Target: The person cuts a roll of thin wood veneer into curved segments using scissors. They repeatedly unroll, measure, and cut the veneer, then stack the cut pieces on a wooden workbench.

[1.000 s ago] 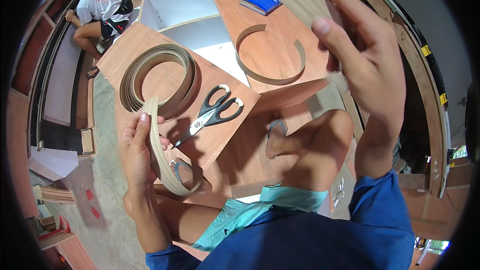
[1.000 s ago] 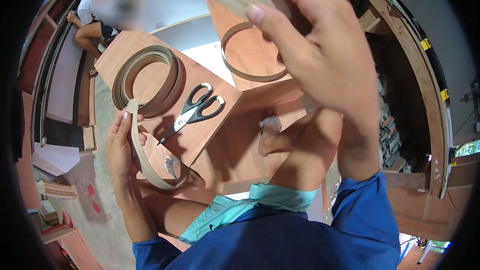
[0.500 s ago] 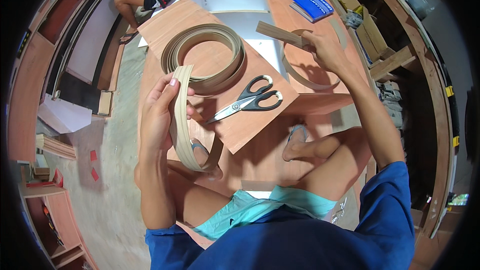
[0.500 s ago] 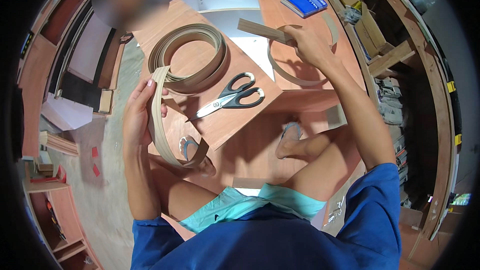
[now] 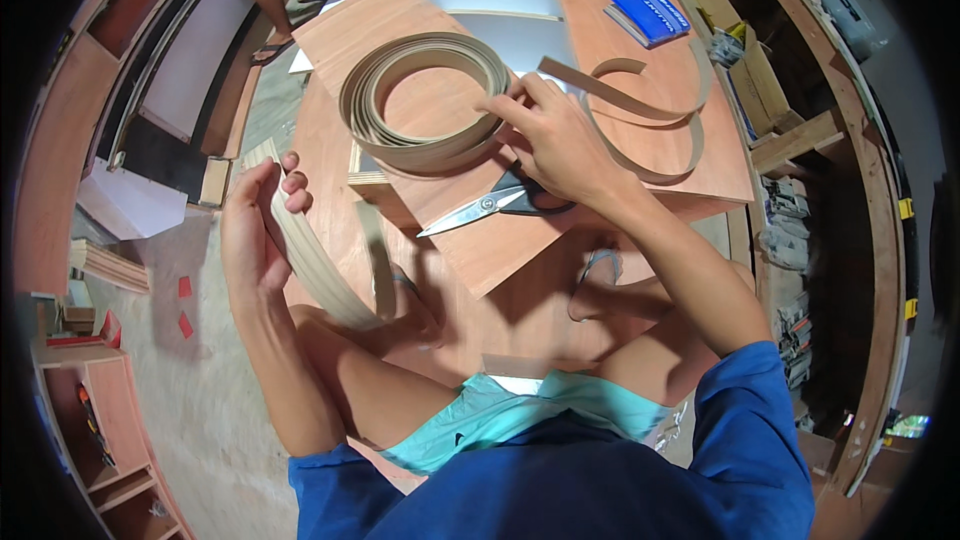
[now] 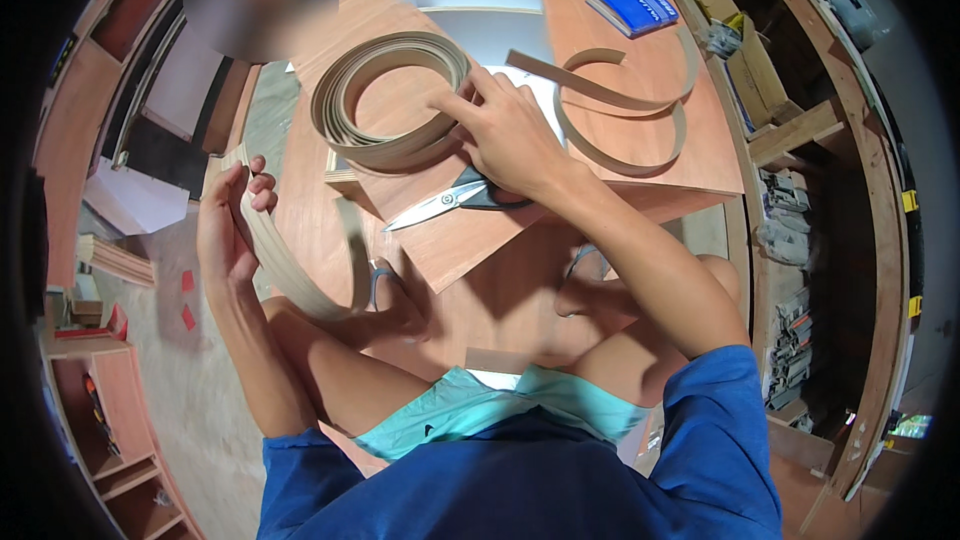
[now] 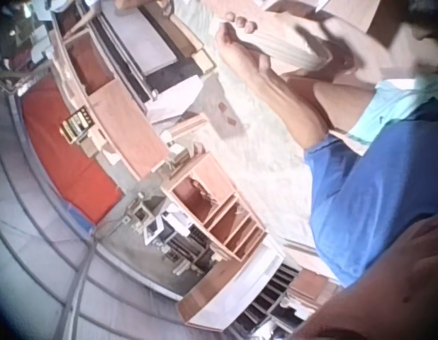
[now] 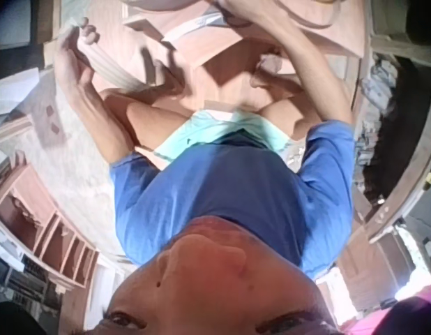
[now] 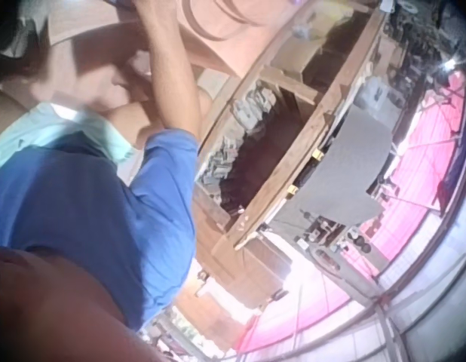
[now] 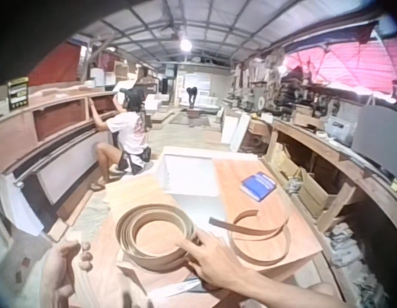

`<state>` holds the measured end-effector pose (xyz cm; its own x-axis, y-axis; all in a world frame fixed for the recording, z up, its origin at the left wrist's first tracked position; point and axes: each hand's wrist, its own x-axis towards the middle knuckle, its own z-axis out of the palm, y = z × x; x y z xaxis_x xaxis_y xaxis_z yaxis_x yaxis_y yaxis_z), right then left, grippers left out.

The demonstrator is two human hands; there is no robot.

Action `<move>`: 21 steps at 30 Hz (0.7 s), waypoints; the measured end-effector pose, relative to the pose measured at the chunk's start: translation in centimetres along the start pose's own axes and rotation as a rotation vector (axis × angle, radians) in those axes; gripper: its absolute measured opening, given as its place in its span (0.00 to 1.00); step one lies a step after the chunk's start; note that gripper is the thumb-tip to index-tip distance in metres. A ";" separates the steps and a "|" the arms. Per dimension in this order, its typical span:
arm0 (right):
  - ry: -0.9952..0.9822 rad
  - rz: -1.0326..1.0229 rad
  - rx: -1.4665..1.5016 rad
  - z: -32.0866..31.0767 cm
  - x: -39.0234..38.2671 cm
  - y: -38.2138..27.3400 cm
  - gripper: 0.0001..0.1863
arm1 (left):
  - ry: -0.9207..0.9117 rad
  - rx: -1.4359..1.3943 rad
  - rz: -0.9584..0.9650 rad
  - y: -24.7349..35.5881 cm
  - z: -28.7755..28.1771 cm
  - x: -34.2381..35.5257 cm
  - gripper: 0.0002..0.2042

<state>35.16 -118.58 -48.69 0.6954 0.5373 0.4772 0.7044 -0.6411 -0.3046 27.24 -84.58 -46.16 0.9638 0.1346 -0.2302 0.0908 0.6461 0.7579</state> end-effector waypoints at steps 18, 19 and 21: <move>0.054 -0.300 -0.149 0.0 2.1 -2.6 0.18 | 0.078 0.335 0.053 -3.6 1.7 1.1 0.17; 0.056 -0.307 -0.174 -0.5 2.0 -3.2 0.18 | 0.049 0.339 0.046 -4.0 2.1 1.0 0.16; 0.058 -0.313 -0.203 -0.7 1.5 -4.1 0.16 | -0.011 0.341 -0.006 -4.8 1.7 1.5 0.17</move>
<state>33.24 -115.54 -46.20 0.4374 0.6963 0.5691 0.8351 -0.5492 0.0300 28.72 -88.81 -49.12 0.9654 0.1220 -0.2305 0.1737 0.3582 0.9173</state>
